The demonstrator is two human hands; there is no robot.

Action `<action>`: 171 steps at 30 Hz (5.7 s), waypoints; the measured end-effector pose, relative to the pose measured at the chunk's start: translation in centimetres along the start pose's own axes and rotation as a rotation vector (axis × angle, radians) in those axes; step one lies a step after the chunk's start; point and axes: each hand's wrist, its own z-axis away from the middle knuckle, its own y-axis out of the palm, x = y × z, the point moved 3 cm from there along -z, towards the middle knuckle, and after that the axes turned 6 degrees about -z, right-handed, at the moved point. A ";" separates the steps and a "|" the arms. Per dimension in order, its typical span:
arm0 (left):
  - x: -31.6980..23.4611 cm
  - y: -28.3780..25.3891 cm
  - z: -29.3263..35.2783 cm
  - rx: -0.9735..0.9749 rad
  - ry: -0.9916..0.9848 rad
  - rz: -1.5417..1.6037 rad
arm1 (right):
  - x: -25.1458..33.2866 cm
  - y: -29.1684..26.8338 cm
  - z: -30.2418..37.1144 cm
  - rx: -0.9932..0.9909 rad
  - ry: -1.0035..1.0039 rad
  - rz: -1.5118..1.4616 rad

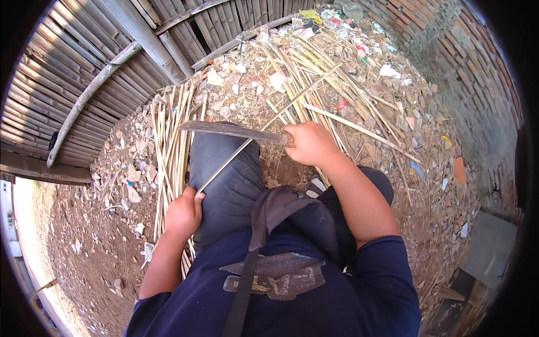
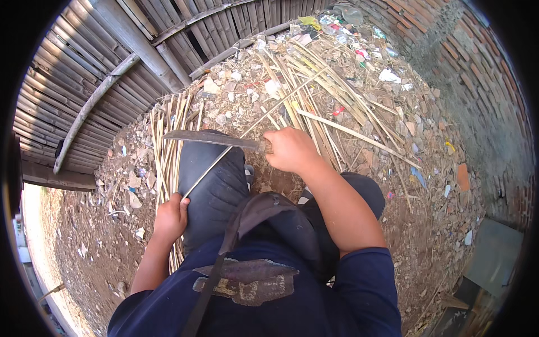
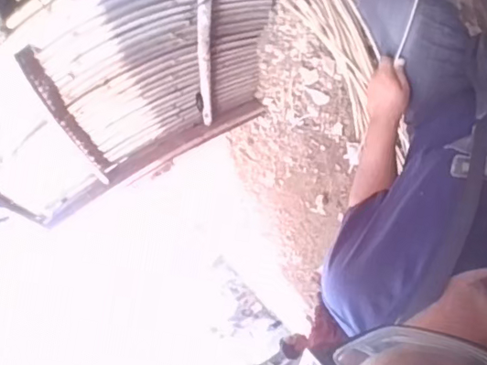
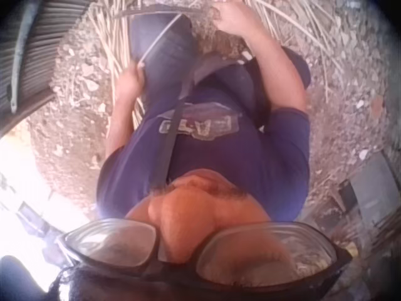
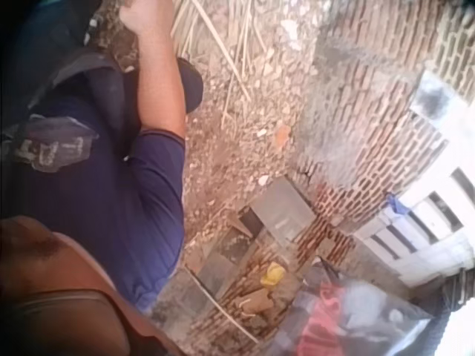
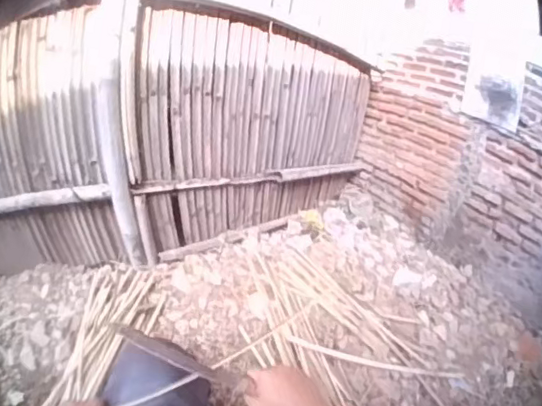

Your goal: The person shaves thin strips of bamboo using a large blade. They hold the bamboo stick with one hand and pull the blade along its length repeatedly to smooth or thin the material, working through several sticks from a pile on the ground.

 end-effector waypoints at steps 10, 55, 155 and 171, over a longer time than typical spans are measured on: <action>-0.4 -1.0 -0.3 0.033 -0.002 -0.027 | -3.7 -0.4 -0.1 -0.179 0.160 -0.119; -0.5 -3.1 -1.1 0.108 0.094 0.004 | -13.7 -1.8 -0.1 -0.316 0.365 -0.272; -0.8 -1.9 -2.6 0.037 0.116 -0.027 | -13.2 -2.3 -1.8 -0.284 0.388 -0.341; 1.9 -3.1 1.6 0.002 0.086 -0.106 | -11.3 -3.1 -0.3 -0.219 0.332 -0.156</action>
